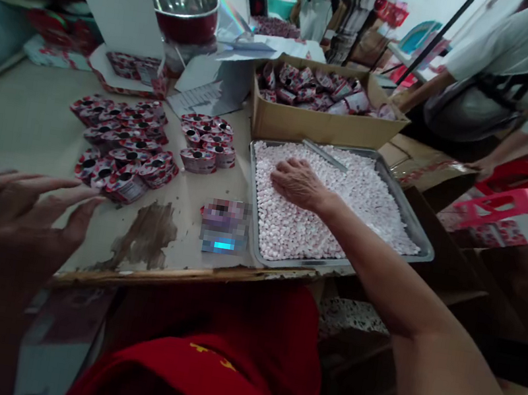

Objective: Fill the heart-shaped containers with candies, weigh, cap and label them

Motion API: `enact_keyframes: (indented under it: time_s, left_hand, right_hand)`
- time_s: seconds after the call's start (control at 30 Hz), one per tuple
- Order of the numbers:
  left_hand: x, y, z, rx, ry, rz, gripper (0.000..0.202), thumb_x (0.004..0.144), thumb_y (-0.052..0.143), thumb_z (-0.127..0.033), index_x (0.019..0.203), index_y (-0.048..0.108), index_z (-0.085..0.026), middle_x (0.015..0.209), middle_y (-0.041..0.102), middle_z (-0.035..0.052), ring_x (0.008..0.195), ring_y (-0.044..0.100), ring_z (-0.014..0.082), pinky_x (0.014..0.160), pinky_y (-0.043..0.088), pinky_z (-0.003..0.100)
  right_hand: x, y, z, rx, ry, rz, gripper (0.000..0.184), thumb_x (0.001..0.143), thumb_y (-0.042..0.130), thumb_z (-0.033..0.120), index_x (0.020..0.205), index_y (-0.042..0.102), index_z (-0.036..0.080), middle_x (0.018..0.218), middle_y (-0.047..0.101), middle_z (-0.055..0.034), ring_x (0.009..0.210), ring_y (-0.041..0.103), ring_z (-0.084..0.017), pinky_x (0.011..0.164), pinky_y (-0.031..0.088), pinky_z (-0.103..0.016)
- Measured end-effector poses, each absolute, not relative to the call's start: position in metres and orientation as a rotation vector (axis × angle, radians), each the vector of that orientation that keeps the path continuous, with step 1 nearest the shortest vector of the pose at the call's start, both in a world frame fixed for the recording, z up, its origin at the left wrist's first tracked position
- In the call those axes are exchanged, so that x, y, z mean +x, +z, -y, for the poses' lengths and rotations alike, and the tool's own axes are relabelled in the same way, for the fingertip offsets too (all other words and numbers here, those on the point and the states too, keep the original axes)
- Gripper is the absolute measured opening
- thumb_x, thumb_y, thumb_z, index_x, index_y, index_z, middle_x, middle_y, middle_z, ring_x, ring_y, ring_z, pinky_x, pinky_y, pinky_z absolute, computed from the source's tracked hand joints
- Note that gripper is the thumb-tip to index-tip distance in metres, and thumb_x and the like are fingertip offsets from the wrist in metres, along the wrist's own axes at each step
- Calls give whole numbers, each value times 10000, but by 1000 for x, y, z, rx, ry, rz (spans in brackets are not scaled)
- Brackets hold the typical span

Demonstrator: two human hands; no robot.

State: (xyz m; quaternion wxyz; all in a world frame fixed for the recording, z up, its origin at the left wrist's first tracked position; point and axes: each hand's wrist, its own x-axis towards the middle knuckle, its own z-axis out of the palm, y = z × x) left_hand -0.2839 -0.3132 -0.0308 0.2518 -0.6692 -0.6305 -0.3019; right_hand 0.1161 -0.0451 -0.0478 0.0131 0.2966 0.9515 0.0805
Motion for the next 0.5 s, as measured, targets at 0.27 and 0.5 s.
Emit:
enact_keyframes:
  time_s: [0.27,0.5]
  left_hand:
    - [-235,-43,287,-2045,-645,1798,180,970,683,-306,1127,764,-268,1181,772,69,1168,668,307,1124,472,511]
    - [-211,-50,262,-2281,-690,2024,435,865,810,-259,1288,715,-221,1246,745,111,1191,660,336,1100,493,508]
  right_hand:
    - [181,-37,45,1432,121,-2971,187,1023,592,270,978,736,160,1028,711,-142,981,548,-263,832,356,-372]
    - [205,-26,39,2420,-1698,-2320,243,1008,670,337,814,583,219,691,571,-23,596,411,-117,604,316,-311]
